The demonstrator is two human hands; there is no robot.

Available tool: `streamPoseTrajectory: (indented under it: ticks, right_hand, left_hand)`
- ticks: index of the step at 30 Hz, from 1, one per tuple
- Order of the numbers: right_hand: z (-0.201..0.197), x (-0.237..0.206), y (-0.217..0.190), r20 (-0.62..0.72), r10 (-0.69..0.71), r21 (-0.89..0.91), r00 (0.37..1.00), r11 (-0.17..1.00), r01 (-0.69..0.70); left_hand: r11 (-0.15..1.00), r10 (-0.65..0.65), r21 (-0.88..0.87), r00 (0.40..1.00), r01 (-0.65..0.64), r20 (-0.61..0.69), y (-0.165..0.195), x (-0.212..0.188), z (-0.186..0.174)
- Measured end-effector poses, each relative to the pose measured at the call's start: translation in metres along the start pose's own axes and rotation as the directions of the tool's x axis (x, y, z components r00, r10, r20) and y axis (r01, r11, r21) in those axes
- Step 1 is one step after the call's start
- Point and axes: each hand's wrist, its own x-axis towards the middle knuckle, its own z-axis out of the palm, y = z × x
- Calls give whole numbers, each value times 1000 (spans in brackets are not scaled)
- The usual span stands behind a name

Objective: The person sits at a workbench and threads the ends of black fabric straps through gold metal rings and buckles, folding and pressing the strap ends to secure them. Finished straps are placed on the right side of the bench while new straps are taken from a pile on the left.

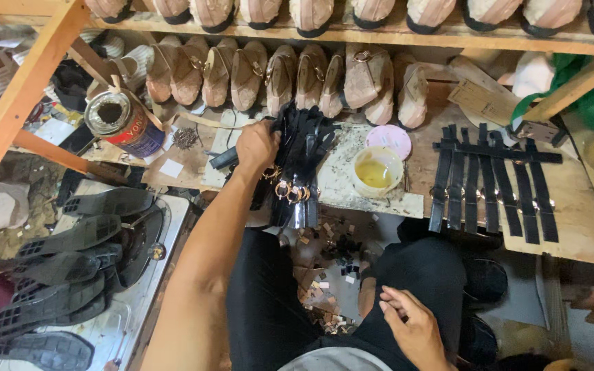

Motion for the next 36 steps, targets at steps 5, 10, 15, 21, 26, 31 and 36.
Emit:
streamPoseTrajectory:
  ticks: [5, 10, 15, 21, 26, 31, 36]
  right_hand:
    - [-12, 6, -15, -19, -55, -86, 998, 995, 53]
    - [-36, 30, -49, -45, -172, -95, 984, 981, 167]
    - [-48, 80, -99, -59, -409, -260, 910, 887, 382]
    - [-38, 155, -147, 43, -688, -572, 725, 578, 583]
    - [-25, 192, -149, 159, -551, -637, 819, 576, 512]
    - [-27, 202, -150, 182, -606, -578, 774, 571, 583]
    - [-22, 149, -156, 122, -671, -333, 732, 667, 667]
  left_hand:
    - [971, 80, -184, 930, -154, -359, -6, -3, -20]
    - [795, -135, -599, 933, -98, -333, -5, -40, -104]
    - [598, -204, -801, 963, -20, -176, 13, -147, -146]
    - [374, -233, -833, 911, 408, 341, 37, -238, -84]
    - [127, -231, -816, 816, 565, 529, 52, -290, -33]
    - [-20, -141, -836, 826, 549, 546, 53, -299, -20]
    - [-190, -152, -773, 760, 605, 632, 60, -283, -24]
